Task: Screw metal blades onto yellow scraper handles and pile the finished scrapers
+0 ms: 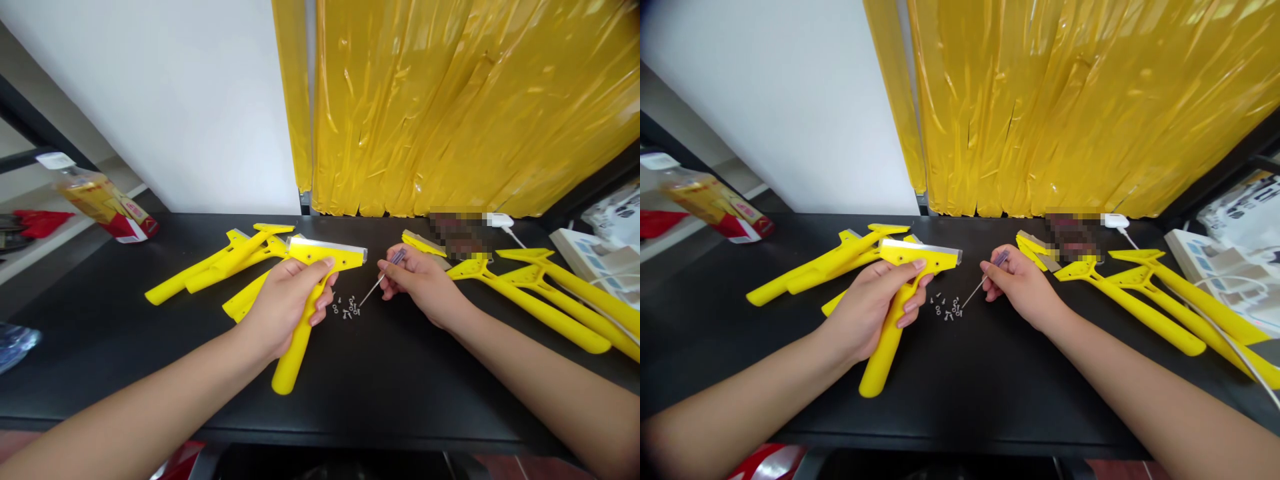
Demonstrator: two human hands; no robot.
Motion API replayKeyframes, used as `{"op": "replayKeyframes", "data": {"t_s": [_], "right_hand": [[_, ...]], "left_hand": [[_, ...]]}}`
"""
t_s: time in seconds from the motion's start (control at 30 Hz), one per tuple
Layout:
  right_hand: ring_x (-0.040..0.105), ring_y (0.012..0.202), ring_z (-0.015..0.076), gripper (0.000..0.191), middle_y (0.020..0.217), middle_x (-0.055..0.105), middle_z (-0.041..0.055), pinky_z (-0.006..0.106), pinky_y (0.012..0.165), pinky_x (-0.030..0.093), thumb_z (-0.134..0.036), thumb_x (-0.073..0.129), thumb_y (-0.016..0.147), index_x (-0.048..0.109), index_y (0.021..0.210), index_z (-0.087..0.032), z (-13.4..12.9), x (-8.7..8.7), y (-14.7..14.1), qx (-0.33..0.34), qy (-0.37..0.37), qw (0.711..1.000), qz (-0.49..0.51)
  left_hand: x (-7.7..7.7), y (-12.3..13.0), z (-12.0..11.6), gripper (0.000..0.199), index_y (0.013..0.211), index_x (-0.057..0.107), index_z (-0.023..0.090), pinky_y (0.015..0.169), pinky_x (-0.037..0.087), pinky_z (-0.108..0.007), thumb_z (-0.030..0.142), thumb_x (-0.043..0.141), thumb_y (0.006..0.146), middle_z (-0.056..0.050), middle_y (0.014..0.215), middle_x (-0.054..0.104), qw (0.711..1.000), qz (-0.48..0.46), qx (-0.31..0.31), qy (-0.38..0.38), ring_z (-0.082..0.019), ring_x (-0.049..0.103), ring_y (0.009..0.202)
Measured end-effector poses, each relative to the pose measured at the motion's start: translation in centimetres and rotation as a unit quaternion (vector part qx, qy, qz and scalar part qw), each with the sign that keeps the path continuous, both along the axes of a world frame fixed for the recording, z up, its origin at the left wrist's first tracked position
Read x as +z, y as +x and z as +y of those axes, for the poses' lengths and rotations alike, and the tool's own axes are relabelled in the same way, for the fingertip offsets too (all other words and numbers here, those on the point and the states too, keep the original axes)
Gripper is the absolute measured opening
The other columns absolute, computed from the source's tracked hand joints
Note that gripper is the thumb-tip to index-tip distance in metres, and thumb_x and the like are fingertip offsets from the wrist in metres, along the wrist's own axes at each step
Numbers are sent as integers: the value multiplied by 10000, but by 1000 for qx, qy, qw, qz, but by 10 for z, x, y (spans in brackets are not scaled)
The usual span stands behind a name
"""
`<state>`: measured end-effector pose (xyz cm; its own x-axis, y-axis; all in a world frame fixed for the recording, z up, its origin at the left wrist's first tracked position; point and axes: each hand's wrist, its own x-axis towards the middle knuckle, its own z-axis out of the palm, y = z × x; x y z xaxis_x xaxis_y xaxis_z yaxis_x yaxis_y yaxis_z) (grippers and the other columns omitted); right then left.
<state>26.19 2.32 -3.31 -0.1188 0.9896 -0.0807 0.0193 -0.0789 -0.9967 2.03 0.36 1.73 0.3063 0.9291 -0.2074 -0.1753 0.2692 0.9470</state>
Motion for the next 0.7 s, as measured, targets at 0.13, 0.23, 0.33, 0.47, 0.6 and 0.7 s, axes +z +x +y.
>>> {"op": "replayKeyframes", "data": {"t_s": [0.13, 0.23, 0.33, 0.47, 0.6, 0.7], "right_hand": [[654, 544, 146, 467, 676, 703, -40, 297, 568, 529, -551, 829, 853, 498, 964, -241, 0, -1, 0, 8, 4, 1000, -5], [653, 547, 141, 450, 680, 703, -43, 289, 567, 518, -538, 821, 867, 500, 973, -241, 1, -1, 1, 12, 5, 1000, -9], [653, 547, 145, 443, 680, 700, -45, 295, 568, 518, -533, 820, 867, 502, 972, -243, 1, -2, 1, 13, 6, 1000, -11], [647, 546, 152, 453, 676, 695, -42, 308, 566, 514, -552, 822, 857, 504, 967, -248, 1, -3, 1, 15, 6, 1000, -11], [644, 550, 150, 450, 678, 695, -40, 305, 569, 508, -549, 821, 857, 509, 969, -245, 1, -3, 1, 17, 3, 1000, -12], [643, 554, 147, 435, 673, 701, -33, 297, 574, 505, -539, 817, 867, 518, 964, -238, 2, -1, 0, 22, 1, 1000, -18]], "left_hand": [[0, 0, 0, 319, 771, 629, 185, 435, 348, -209, 424, 716, 963, 32, 553, 505, 1000, -1, 0, 0, -91, 406, 468], [1, 1, -1, 321, 762, 621, 187, 433, 341, -209, 420, 712, 963, 37, 542, 490, 1000, 0, 3, 0, -91, 403, 461], [2, 1, -1, 322, 760, 621, 188, 432, 342, -208, 421, 712, 963, 38, 540, 490, 1000, 1, 1, 2, -89, 404, 456], [1, 1, 0, 314, 770, 627, 186, 432, 348, -204, 420, 723, 956, 34, 551, 504, 1000, -2, -2, -1, -88, 410, 462], [0, 1, 1, 321, 770, 628, 182, 432, 347, -204, 416, 700, 978, 32, 542, 501, 1000, -2, -6, 0, -86, 407, 456], [1, 1, 1, 318, 773, 627, 182, 433, 347, -204, 410, 700, 982, 32, 542, 498, 1000, -3, -7, 1, -88, 411, 460]]}}
